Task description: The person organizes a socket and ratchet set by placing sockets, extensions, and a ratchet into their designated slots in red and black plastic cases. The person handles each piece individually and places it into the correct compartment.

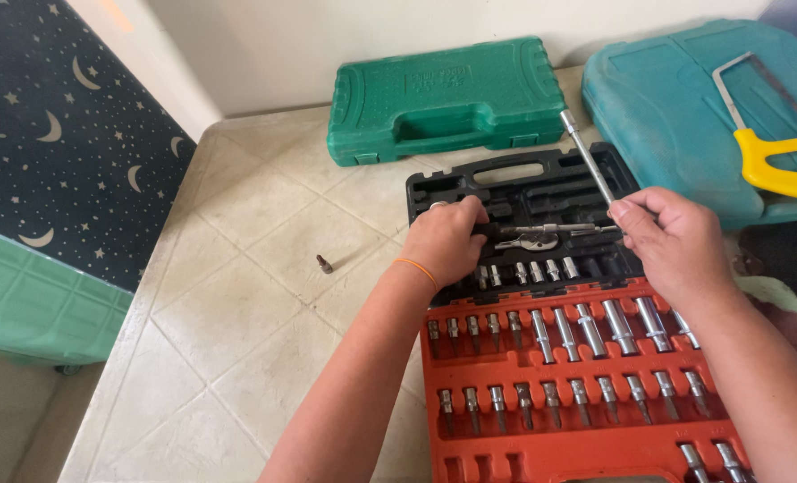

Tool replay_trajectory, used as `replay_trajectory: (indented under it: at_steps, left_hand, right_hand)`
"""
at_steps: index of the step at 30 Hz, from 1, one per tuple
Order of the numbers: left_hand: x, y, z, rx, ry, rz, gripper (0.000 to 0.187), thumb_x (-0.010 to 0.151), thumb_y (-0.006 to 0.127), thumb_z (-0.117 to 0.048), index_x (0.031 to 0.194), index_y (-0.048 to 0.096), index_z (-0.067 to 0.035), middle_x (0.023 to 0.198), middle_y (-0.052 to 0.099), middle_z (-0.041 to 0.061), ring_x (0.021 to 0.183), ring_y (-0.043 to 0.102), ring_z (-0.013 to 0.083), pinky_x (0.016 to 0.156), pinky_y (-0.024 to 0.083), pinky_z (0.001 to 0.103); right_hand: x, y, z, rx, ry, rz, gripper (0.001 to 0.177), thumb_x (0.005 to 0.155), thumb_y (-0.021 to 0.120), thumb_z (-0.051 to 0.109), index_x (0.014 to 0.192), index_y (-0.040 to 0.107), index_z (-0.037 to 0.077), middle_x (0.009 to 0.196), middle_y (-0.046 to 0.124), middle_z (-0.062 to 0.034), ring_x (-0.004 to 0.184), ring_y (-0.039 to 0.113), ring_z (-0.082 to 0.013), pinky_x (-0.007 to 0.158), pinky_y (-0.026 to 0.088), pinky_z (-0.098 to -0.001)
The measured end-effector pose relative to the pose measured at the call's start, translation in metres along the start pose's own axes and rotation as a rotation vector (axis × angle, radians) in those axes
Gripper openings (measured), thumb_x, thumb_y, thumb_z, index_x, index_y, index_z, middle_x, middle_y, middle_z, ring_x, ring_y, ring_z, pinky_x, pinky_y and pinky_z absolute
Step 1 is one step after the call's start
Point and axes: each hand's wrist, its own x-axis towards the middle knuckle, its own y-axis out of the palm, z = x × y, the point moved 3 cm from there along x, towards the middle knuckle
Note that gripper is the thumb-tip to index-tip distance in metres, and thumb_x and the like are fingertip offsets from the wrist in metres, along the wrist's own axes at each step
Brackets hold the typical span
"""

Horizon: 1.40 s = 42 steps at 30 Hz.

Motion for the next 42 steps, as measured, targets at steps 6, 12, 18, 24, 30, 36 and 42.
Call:
replay_trajectory:
  at_steps: [6,12,18,24,30,36,42]
  left_hand:
    - [0.001,-0.008,-0.002,-0.179,-0.025,0.001,0.02,0.078,0.075,-0.007,0.094,0.065,-0.008,0.098,0.073,0.011,0.098,0.068,0.0346,0.084,0.055,0.045]
    - [-0.003,0.0,-0.002,-0.132,0.049,-0.193,0.026,0.077,0.073,0.0,0.098,0.076,-0.015,0.101,0.07,0.009,0.099,0.064,0.0369,0.087,0.054,0.045]
    - [0.001,0.002,0.002,-0.067,0.076,-0.243,0.021,0.076,0.074,-0.001,0.09,0.08,-0.017,0.097,0.069,0.005,0.098,0.063,0.0343,0.087,0.054,0.044]
    - [0.002,0.007,-0.002,0.02,0.077,-0.207,0.018,0.079,0.073,-0.003,0.087,0.08,-0.017,0.097,0.067,0.003,0.098,0.063,0.033,0.084,0.054,0.044]
    - [0.0,0.008,-0.005,0.083,0.042,-0.193,0.015,0.081,0.071,-0.008,0.087,0.08,-0.019,0.096,0.067,0.002,0.1,0.064,0.0302,0.081,0.053,0.045]
    - [0.0,0.003,-0.01,0.182,-0.002,-0.089,0.031,0.083,0.065,-0.002,0.097,0.082,-0.024,0.106,0.065,0.003,0.111,0.061,0.029,0.089,0.05,0.044]
    - [-0.007,-0.002,-0.017,0.161,-0.061,-0.096,0.033,0.084,0.065,-0.005,0.101,0.082,-0.027,0.113,0.06,0.005,0.119,0.055,0.0315,0.094,0.047,0.046]
  right_hand:
    - [0.001,0.002,0.002,-0.079,-0.038,0.012,0.021,0.101,0.068,0.021,0.104,0.073,0.001,0.072,0.062,-0.0013,0.068,0.055,-0.0073,0.062,0.044,-0.0241]
    - [0.001,0.002,0.0,-0.039,-0.042,0.03,0.022,0.101,0.067,0.022,0.103,0.072,0.001,0.073,0.062,-0.0006,0.069,0.055,-0.0066,0.063,0.045,-0.0239]
    - [0.001,0.002,0.002,-0.069,-0.043,0.033,0.022,0.101,0.067,0.022,0.103,0.072,0.001,0.071,0.062,-0.0015,0.068,0.055,-0.0074,0.062,0.044,-0.0244]
    - [0.002,0.002,0.002,-0.047,-0.054,0.041,0.022,0.102,0.067,0.023,0.103,0.072,0.001,0.072,0.061,-0.0007,0.067,0.054,-0.0071,0.062,0.044,-0.024]
    - [0.0,-0.003,0.002,-0.079,-0.001,-0.017,0.022,0.103,0.067,0.023,0.102,0.073,0.002,0.073,0.061,-0.0006,0.067,0.053,-0.0075,0.061,0.043,-0.0248]
    - [0.001,-0.001,-0.001,-0.061,-0.056,-0.003,0.021,0.102,0.068,0.023,0.102,0.072,0.002,0.072,0.061,-0.0003,0.067,0.054,-0.0066,0.062,0.043,-0.024]
    - [0.003,0.002,-0.008,-0.09,-0.04,0.027,0.022,0.101,0.067,0.023,0.101,0.072,0.002,0.071,0.061,-0.001,0.066,0.053,-0.0074,0.059,0.042,-0.0255]
